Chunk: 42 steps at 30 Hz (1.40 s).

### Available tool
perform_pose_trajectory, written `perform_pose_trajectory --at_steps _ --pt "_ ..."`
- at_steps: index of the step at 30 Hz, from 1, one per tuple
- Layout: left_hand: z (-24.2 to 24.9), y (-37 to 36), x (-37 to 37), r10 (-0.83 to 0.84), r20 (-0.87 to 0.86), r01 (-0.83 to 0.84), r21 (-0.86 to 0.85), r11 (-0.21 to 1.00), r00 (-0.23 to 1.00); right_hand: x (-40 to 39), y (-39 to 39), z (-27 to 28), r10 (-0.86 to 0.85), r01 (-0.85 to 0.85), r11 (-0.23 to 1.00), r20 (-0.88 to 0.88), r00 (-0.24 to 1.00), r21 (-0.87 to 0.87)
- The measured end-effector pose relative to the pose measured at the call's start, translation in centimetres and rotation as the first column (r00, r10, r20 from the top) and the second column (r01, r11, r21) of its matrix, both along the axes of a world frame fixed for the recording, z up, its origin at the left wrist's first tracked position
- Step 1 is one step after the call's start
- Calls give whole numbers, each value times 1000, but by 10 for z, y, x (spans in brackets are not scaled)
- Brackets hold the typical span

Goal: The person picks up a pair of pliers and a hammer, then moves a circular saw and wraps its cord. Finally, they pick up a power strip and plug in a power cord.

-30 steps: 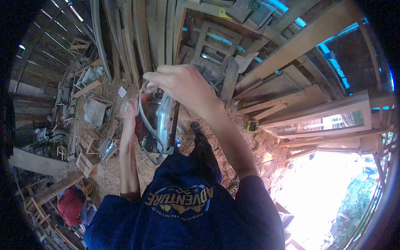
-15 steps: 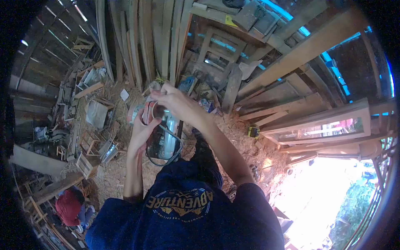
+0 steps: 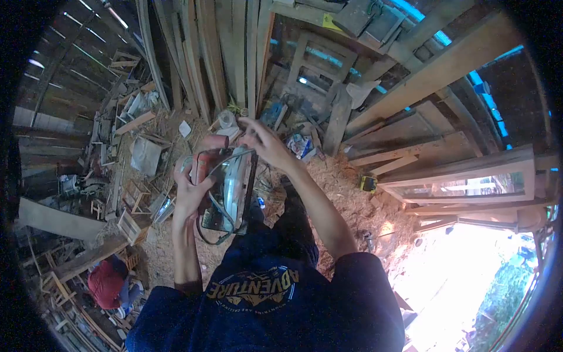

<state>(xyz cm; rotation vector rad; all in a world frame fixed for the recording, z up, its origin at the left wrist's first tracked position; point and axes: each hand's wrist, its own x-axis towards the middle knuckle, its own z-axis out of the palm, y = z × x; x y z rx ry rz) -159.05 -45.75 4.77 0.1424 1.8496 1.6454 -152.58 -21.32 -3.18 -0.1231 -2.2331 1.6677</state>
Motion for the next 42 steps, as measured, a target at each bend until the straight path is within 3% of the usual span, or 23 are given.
perform_pose_trajectory --at_steps 2,4,6,8,10,11,14,17,19,20,22,23,26,28,30,32,35,38,39,40,42 --pt "7 0 3 71 -2 -71 41 997 997 9 7 -55 62 -22 990 283 957 -142" --pt "2 -9 6 166 12 -166 48 985 986 23 4 -99 114 -64 991 510 853 -115" --pt "12 -16 -4 60 -2 -60 39 997 998 51 7 -167 76 -52 996 400 913 -69" --pt "14 -21 -7 35 17 -36 36 999 999 61 3 -182 49 -37 998 290 956 -47" --pt "10 -28 -5 73 66 -75 40 996 995 70 2 -164 7 3 999 225 974 -41" --pt "5 -33 -4 66 12 -66 1 998 998 76 2 -151 -22 31 999 215 976 -35" --pt "-11 -42 -12 52 -113 -58 -50 997 992 71 43 -58 -123 114 992 246 961 47" --pt "-16 -47 -25 9 -173 -27 -104 994 985 59 38 79 -217 185 958 132 967 217" --pt "-16 -44 -24 143 -62 -144 -22 989 988 54 15 191 -189 189 883 -44 981 429" --pt "-16 -46 -23 199 0 -199 5 980 980 51 18 185 -221 214 886 -31 975 410" --pt "-27 -56 -31 202 -38 -200 62 978 979 43 28 169 -281 264 887 -13 960 378" --pt "-35 -64 -37 210 -56 -204 91 975 976 52 44 161 -360 187 858 300 883 478" --pt "-19 -63 -39 270 -75 -264 88 961 960 84 89 101 -422 105 796 421 803 596" --pt "-6 -63 -37 254 -43 -253 13 967 966 86 88 94 -424 145 795 369 827 589" --pt "3 -59 -36 197 -75 -194 43 980 978 81 85 103 -426 206 807 306 851 553" --pt "0 -55 -37 201 -72 -193 99 976 977 62 65 149 -425 273 832 237 874 483" --pt "6 -52 -37 243 -116 -243 17 970 963 50 36 201 -321 270 920 152 935 283" --pt "-33 -68 -49 187 -194 -196 -29 980 963 38 41 165 -314 260 928 183 931 267" --pt "-41 -72 -53 164 -199 -172 -24 985 966 35 53 124 -312 290 940 108 944 177" --pt "-49 -75 -57 140 -205 -147 -19 989 969 38 60 103 -340 306 927 136 931 217" --pt "-21 -66 -51 131 -101 -130 17 991 986 44 67 84 -393 329 896 188 900 299"
